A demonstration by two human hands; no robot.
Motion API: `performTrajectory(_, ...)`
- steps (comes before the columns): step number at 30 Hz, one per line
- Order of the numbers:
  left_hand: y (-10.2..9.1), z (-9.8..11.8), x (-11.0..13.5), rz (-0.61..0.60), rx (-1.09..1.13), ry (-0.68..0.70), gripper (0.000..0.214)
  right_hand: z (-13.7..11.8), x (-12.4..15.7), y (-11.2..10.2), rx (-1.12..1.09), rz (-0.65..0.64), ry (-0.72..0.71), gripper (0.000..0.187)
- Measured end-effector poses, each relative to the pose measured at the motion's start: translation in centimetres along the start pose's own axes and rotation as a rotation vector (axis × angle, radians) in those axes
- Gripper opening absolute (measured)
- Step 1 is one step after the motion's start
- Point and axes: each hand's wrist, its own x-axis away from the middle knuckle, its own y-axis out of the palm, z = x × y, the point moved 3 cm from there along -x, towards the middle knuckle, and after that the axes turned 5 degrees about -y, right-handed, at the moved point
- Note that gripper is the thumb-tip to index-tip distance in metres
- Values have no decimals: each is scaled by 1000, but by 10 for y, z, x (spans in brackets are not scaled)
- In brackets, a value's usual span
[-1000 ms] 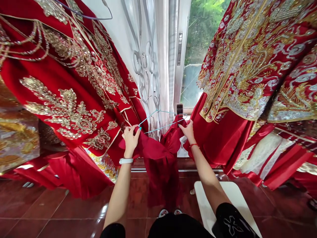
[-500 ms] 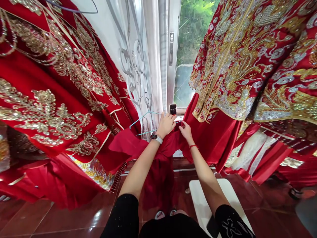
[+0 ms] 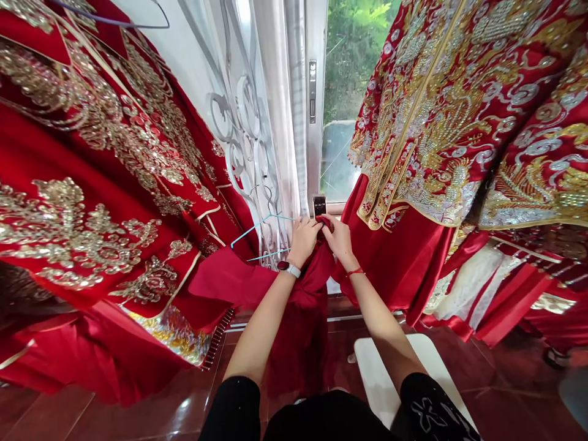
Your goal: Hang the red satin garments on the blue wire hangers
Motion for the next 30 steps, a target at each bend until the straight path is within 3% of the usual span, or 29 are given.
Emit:
performTrajectory(4,2,1,-1,19,24,28,32,-11,18,2,-46,30,-16,49)
performTrajectory(10,1,-4,-5,18,36,49,32,-13,25,3,-294,93,23,65)
performTrajectory(17,-14,-15,5,-59,180,245,26,-15,30,6,-368,150,93,61)
performTrajectory(21,-12,-16,3,40,222,144,22,-22,34,10,-385,158,79,66)
performTrajectory(25,-11,-14,1,135,202,52,22,-19,42,17,-375,69,18,75)
performTrajectory(30,-14,-13,1,59,194,123,21,0,42,8,-278,-214,-41,71)
